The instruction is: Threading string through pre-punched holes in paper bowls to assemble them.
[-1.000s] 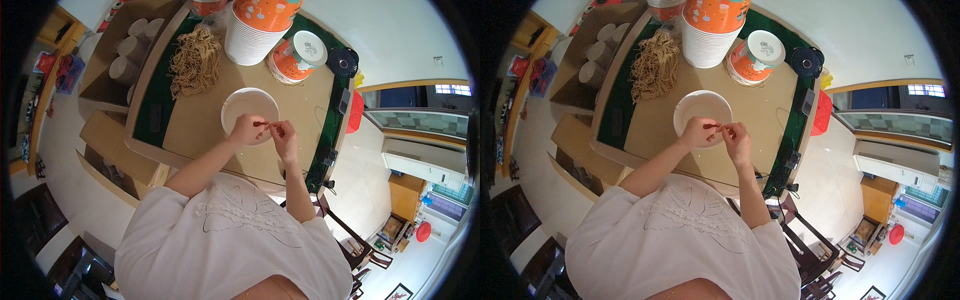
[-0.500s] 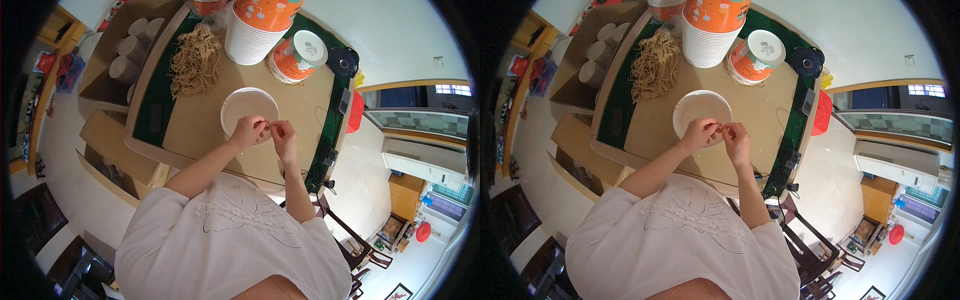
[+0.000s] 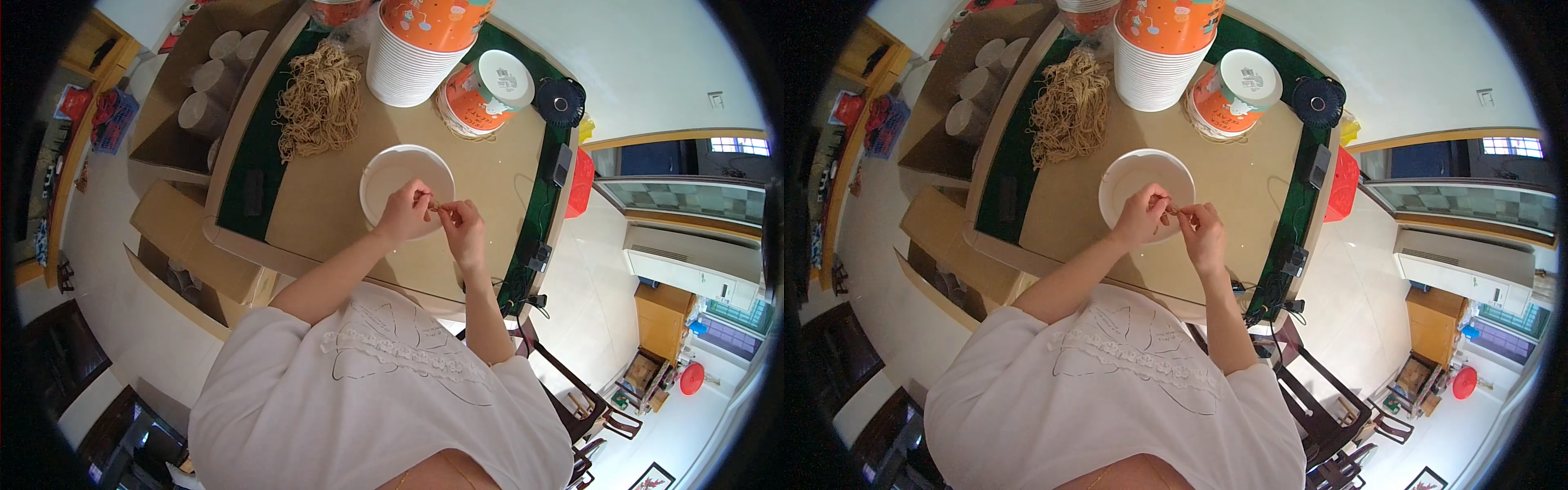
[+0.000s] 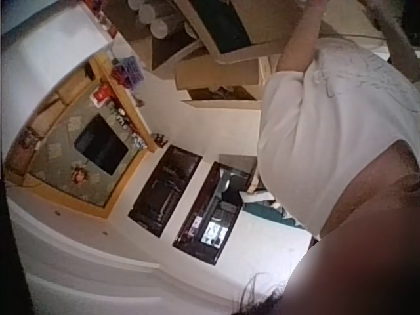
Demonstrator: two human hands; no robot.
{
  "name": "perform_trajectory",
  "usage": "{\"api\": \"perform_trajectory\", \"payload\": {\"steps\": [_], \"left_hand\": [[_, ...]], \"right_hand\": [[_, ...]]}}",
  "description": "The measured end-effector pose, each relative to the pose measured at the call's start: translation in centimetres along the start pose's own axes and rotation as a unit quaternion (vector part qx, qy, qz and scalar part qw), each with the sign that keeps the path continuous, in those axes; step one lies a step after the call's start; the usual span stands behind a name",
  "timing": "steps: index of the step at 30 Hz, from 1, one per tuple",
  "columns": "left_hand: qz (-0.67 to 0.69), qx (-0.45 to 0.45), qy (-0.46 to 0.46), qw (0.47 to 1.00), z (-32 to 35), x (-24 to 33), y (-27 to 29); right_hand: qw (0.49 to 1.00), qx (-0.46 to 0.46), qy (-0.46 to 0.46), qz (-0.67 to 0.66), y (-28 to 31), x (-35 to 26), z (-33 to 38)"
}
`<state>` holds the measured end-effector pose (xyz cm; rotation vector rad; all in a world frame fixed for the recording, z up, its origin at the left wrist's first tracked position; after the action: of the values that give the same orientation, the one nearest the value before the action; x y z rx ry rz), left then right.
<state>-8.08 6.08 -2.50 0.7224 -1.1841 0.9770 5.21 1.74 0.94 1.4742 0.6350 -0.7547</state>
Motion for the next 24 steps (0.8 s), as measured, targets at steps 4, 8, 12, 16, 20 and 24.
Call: {"api": "perform_trajectory", "payload": {"steps": [4,8,12,16,20,24], "left_hand": [[0.045,-0.009,0.039,0.998,-0.2,-0.4,0.2],[0.098,-0.04,0.08,0.991,-0.2,-0.5,0.1],[0.072,-0.054,0.055,0.994,-0.2,-0.4,0.0],[0.055,-0.055,0.052,0.996,-0.6,-1.2,-0.1],[0.076,-0.032,0.062,0.995,-0.7,-1.3,0.0],[0.133,-0.019,0.06,0.989,-0.7,-1.3,0.1]], "right_hand": [[1.0,0.001,-0.003,0.0,0.1,-0.4,0.0],[1.0,0.006,0.003,-0.002,0.2,-0.4,0.0],[1.0,0.005,0.002,-0.009,0.1,-0.3,0.0],[1.0,0.0,0.004,-0.003,0.1,-0.5,0.0],[1.0,0.004,0.003,-0.003,0.2,-0.4,0.1],[1.0,0.001,0.009,0.0,0.2,-0.6,0.1]]}}
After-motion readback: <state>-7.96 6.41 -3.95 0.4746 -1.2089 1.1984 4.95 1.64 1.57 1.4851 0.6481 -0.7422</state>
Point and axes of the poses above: each hand's wrist, its own z-axis away from the middle knuckle, its own y-axis out of the back of the hand, x = y × z, the point moved 5 cm from there along -z, towards the middle knuckle, and after that the axes turned 7 degrees about -x, right-handed, at the moved point
